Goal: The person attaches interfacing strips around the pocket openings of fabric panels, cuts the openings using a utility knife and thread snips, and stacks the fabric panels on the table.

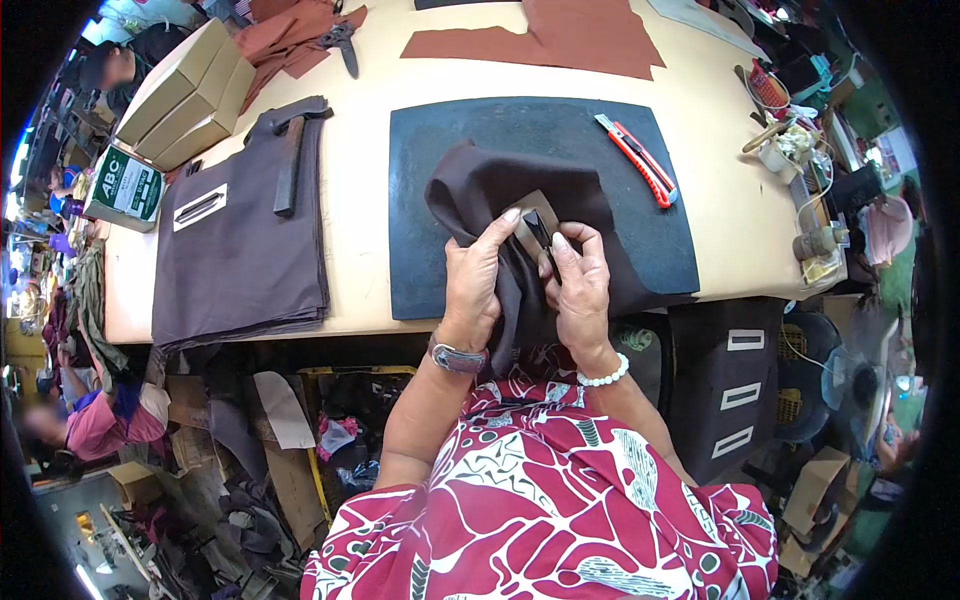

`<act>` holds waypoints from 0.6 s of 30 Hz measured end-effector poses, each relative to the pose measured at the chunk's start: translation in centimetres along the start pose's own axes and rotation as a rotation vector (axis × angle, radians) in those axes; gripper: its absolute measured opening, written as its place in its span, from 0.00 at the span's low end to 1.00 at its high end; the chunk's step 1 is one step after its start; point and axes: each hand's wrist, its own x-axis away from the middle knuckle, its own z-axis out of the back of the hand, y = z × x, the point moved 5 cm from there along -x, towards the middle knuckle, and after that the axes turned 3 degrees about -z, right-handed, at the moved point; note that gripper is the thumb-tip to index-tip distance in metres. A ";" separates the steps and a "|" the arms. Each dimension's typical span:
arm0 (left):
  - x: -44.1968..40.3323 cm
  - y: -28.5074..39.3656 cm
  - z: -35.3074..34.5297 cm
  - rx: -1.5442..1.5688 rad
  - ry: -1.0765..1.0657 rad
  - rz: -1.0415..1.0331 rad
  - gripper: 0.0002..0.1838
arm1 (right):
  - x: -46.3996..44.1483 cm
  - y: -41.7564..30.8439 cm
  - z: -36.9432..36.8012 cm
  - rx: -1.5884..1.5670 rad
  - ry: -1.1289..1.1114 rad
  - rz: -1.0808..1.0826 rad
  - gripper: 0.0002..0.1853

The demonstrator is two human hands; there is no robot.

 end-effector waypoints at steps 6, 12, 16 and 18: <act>-0.2 0.9 0.3 -0.048 0.040 0.027 0.16 | 0.9 -4.7 0.6 0.534 -0.029 0.334 0.17; 0.1 0.5 0.5 -0.146 -0.086 0.047 0.14 | 0.5 -7.8 -2.6 1.329 -0.292 0.977 0.13; 0.8 1.5 0.3 -0.258 -0.175 -0.023 0.11 | -0.3 -8.1 -3.3 1.314 -0.372 1.006 0.12; 1.3 2.2 -0.1 -0.284 -0.177 -0.067 0.13 | -0.6 -8.6 -3.8 1.291 -0.357 0.982 0.11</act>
